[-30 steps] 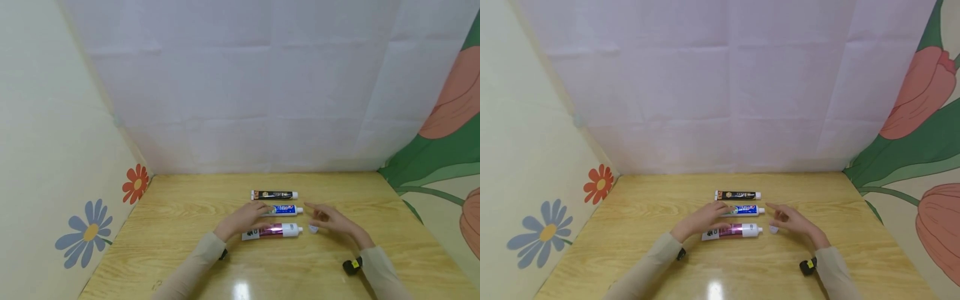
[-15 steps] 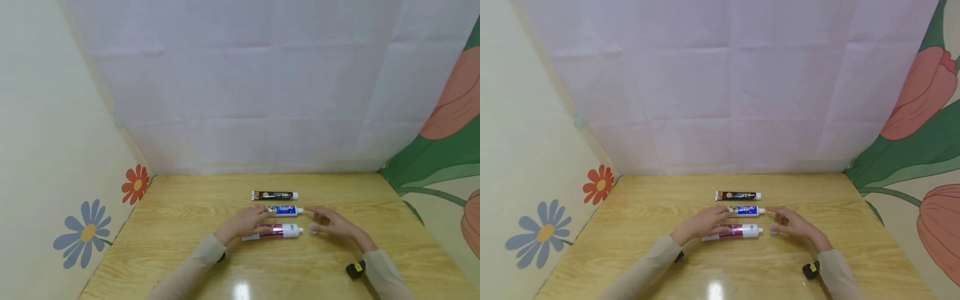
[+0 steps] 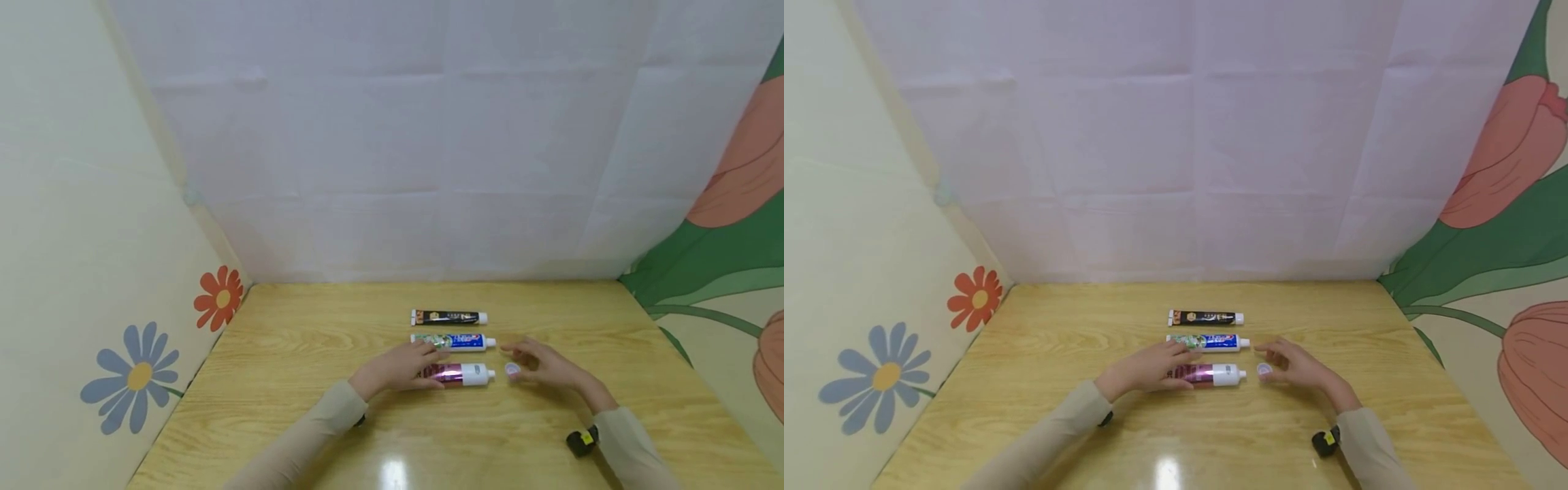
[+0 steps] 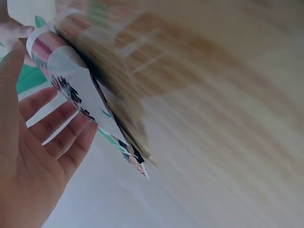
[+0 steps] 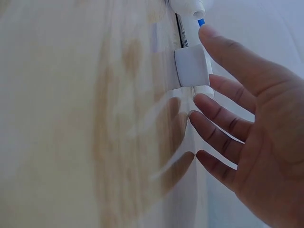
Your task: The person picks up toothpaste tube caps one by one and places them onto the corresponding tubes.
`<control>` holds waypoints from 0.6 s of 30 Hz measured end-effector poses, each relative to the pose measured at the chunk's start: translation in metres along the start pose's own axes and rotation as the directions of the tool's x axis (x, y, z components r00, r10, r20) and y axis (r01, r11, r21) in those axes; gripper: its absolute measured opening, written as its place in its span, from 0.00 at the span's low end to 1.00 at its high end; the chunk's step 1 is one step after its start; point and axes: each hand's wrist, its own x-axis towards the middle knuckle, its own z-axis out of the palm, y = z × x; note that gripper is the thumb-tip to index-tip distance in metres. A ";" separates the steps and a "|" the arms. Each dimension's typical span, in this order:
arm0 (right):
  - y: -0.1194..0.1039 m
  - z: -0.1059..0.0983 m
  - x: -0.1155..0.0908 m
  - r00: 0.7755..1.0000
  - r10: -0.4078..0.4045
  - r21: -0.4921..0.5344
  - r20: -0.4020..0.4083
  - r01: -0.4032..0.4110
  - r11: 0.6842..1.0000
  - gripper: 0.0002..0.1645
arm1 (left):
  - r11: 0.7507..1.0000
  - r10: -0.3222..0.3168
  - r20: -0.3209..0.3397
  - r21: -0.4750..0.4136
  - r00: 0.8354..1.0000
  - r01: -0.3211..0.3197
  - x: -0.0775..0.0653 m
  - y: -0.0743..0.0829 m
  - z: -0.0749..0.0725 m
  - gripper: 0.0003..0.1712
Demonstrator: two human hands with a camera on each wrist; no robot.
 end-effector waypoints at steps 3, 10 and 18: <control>0.000 0.000 0.000 1.000 0.019 0.006 0.011 -0.019 1.000 0.38 | 1.000 0.007 0.005 0.003 1.000 -0.007 0.001 0.000 0.003 0.40; 0.001 0.002 -0.001 0.999 0.035 0.014 0.017 -0.036 0.999 0.33 | 0.999 -0.029 0.074 -0.032 0.997 0.031 0.001 0.001 0.005 0.41; 0.001 0.002 -0.002 1.000 0.006 0.053 0.021 -0.007 0.999 0.26 | 0.997 -0.068 0.124 -0.032 0.990 0.072 0.001 0.004 0.003 0.44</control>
